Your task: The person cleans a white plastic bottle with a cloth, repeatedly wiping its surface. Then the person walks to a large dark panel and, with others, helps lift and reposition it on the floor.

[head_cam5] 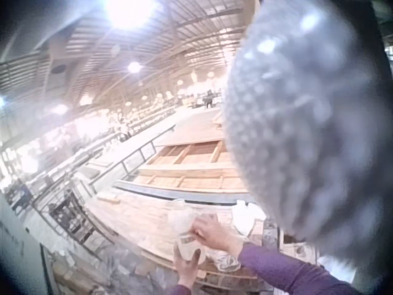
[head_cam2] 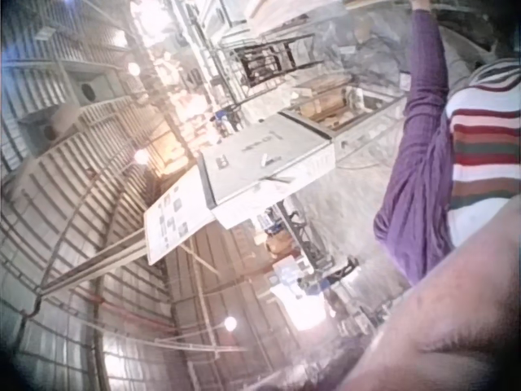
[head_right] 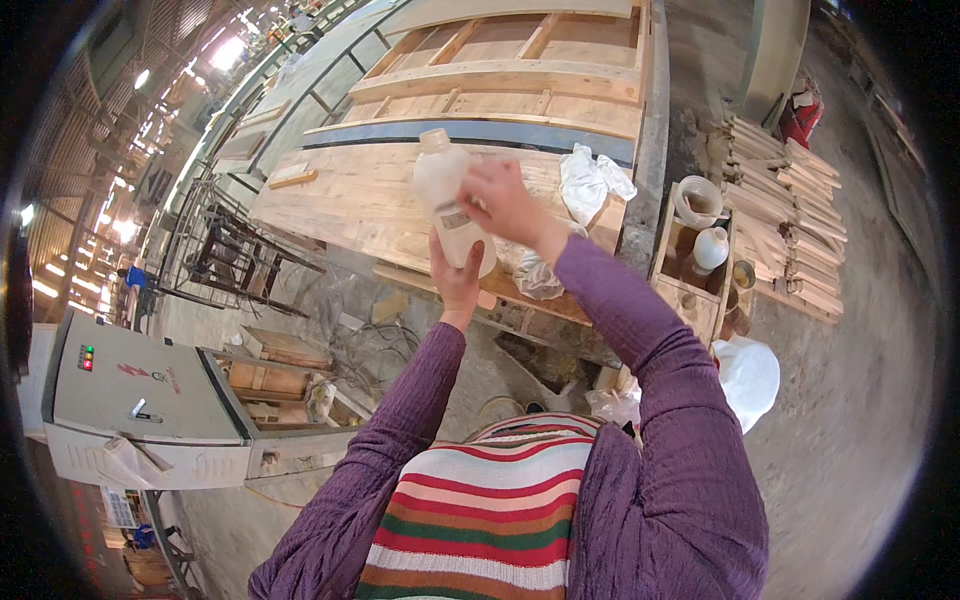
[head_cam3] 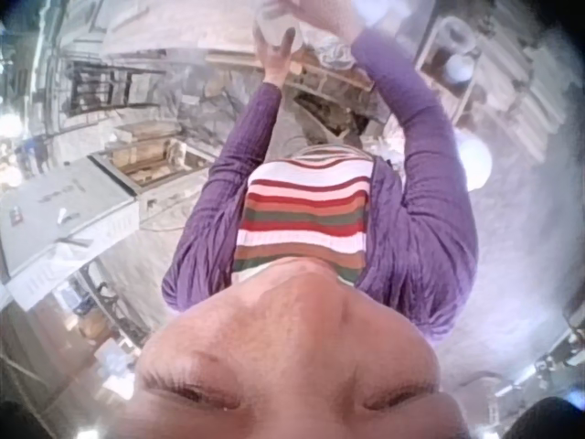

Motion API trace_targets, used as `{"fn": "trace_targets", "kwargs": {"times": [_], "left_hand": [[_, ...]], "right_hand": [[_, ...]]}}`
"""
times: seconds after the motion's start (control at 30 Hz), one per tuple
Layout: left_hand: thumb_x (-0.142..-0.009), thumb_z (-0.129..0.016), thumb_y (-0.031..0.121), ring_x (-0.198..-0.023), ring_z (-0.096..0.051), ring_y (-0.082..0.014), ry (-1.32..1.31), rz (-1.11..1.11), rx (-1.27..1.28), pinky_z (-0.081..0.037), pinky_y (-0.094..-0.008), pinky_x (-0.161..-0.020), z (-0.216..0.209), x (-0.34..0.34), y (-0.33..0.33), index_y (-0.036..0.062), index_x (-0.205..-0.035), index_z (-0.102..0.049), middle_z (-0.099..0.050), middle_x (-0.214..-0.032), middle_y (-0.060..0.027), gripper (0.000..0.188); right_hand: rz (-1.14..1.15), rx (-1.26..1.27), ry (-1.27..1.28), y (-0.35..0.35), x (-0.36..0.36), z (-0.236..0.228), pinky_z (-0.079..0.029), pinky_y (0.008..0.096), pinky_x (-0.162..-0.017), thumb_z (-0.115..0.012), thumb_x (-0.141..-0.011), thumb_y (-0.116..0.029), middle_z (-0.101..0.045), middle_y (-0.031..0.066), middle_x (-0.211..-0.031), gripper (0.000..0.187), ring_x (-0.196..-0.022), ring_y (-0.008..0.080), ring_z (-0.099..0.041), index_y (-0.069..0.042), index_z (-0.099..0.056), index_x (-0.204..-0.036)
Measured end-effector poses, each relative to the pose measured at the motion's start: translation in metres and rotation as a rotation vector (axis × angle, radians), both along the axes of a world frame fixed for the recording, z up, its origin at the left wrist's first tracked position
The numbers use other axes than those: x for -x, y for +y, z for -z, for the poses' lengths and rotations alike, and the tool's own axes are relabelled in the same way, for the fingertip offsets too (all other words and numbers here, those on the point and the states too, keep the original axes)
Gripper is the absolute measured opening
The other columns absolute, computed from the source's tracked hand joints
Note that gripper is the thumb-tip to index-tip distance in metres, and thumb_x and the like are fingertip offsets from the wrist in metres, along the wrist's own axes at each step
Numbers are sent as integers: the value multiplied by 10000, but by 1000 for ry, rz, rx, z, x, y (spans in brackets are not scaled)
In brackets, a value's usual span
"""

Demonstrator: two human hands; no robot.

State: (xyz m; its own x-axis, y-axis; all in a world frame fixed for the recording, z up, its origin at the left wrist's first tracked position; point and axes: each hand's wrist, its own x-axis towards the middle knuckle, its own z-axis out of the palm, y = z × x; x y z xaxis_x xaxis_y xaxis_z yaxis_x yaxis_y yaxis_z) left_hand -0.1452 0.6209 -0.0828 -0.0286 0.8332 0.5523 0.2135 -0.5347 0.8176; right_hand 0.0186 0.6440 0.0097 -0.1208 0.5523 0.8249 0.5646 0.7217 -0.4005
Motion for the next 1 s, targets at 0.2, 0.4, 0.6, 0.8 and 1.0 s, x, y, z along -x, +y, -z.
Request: {"fn": "trace_targets", "kwargs": {"times": [0.2, 0.4, 0.6, 0.8, 1.0], "left_hand": [[-834, -774, 228, -1146, -572, -338, 52, 44, -47, -473, -434, -936, 5, 19, 4, 17, -1482, -337, -551, -1282, -218, 809], [-777, -820, 234, -1171, -574, -339, 81, 192, 119, -474, -442, -959, -10, 4, -16, 49, -1530, -245, -555, -1314, -212, 965], [-785, -828, 214, -1145, -608, -253, -61, 307, 281, -516, -392, -910, -14, 7, -21, 27, -1471, -329, -590, -1293, -148, 869], [-704, -873, 318, -1227, -478, -342, 165, 32, 112, -412, -459, -1050, -14, -4, -16, 88, -1490, -374, -488, -1295, -182, 959], [-695, -869, 268, -1199, -523, -358, 142, 80, 121, -432, -438, -1034, -25, 10, -27, 76, -1499, -363, -532, -1265, -209, 970]], "right_hand": [[-19, 203, 426, -18, 14, 21, -515, 278, -738, -669, -907, -70, -597, 53, -924, 104, -863, 175, -614, -24, -596, -965], [-202, 672, 948, -32, -4, 14, -474, 262, -584, -628, -949, -108, -626, 70, -893, 186, -732, 105, -601, -47, -540, -1101], [-254, 661, 1219, -67, 5, 20, -481, 269, -579, -662, -919, -115, -663, 67, -1000, 329, -800, 144, -653, -107, -492, -1201], [-66, 364, 729, -66, -36, 16, -363, 183, -511, -599, -988, -136, -682, 31, -848, 258, -597, 34, -496, -60, -551, -1230], [-2, 291, 326, -33, -19, -3, -472, 240, -752, -571, -993, -32, -647, 35, -959, 140, -849, 107, -593, -2, -629, -1117]]}}
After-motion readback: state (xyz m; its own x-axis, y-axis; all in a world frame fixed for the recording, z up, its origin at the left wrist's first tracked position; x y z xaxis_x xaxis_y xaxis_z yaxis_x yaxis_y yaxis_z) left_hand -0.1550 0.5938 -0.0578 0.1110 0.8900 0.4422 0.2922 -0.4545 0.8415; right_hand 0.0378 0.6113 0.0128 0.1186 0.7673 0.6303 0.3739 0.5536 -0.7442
